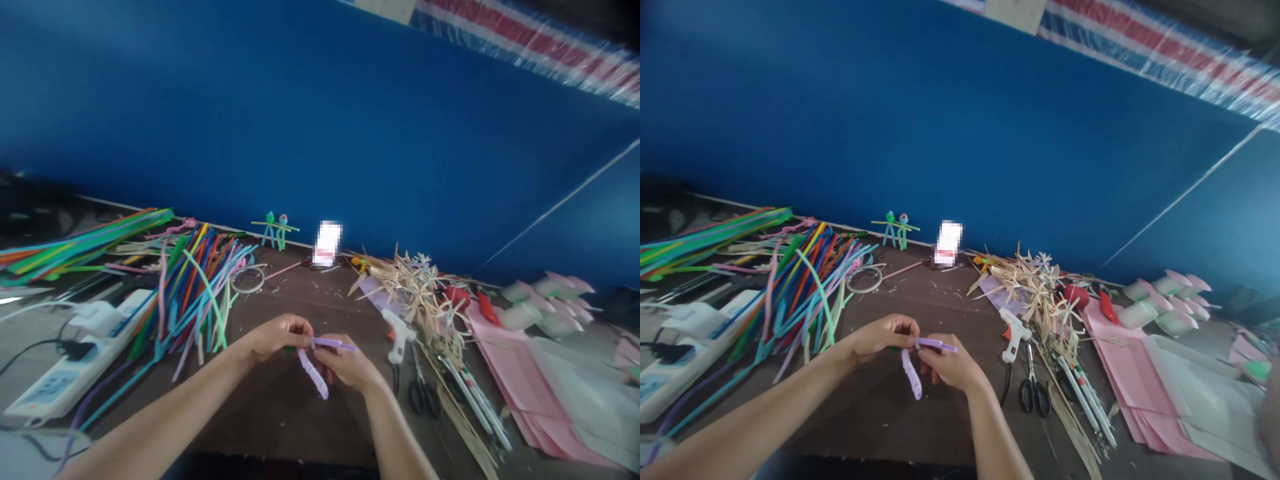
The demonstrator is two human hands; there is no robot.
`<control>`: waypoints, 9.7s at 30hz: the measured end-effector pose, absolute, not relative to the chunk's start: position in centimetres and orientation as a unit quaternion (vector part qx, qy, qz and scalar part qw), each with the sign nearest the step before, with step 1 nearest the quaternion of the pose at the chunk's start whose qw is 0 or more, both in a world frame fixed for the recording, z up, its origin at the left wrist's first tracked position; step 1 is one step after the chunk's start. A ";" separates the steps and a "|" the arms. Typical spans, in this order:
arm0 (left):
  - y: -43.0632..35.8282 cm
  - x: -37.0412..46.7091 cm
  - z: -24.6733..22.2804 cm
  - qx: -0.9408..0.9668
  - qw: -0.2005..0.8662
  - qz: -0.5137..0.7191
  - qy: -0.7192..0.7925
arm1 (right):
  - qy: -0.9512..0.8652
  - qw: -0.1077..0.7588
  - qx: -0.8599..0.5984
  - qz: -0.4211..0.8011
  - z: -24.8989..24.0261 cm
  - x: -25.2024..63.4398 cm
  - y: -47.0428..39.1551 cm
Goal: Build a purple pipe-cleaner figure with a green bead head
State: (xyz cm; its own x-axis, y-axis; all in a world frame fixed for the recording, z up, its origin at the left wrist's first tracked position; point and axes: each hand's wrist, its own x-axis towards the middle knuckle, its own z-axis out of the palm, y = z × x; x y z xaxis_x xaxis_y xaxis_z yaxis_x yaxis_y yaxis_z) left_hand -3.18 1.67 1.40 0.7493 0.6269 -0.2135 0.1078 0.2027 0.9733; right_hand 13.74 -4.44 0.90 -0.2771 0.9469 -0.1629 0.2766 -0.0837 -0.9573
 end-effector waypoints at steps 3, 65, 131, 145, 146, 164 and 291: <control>1.8 -3.6 1.9 0.640 0.704 0.125 0.281 | -0.646 0.262 -0.504 0.511 1.3 14.2 -4.0; 1.8 -3.3 1.1 0.714 0.525 0.198 0.418 | -0.669 0.344 -0.628 0.200 0.5 12.0 -6.6; 0.3 -3.6 1.2 0.923 0.199 0.185 0.272 | -0.411 0.400 -0.451 0.684 -0.9 15.3 -4.3; 0.4 -3.3 1.2 0.884 0.301 0.202 0.296 | -0.516 0.409 -0.527 0.538 0.0 13.6 -4.0; 0.5 -3.3 1.2 0.867 0.338 0.199 0.309 | -0.535 0.410 -0.534 0.510 0.0 13.5 -4.1; 1.2 -3.6 1.1 0.810 0.476 0.128 0.318 | -0.692 0.320 -0.505 0.404 1.9 14.3 -4.6; 0.7 -3.9 1.7 0.850 0.384 0.122 0.340 | -0.710 0.236 -0.632 0.202 2.2 13.0 -6.4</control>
State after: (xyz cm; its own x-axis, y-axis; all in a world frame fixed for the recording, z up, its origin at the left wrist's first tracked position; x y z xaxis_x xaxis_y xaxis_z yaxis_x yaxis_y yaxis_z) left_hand -3.90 0.72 1.68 0.7387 0.6719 -0.0534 0.4843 -0.4740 0.7354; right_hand 12.95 -6.40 2.17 -0.0907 0.9926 0.0805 0.8024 0.1207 -0.5845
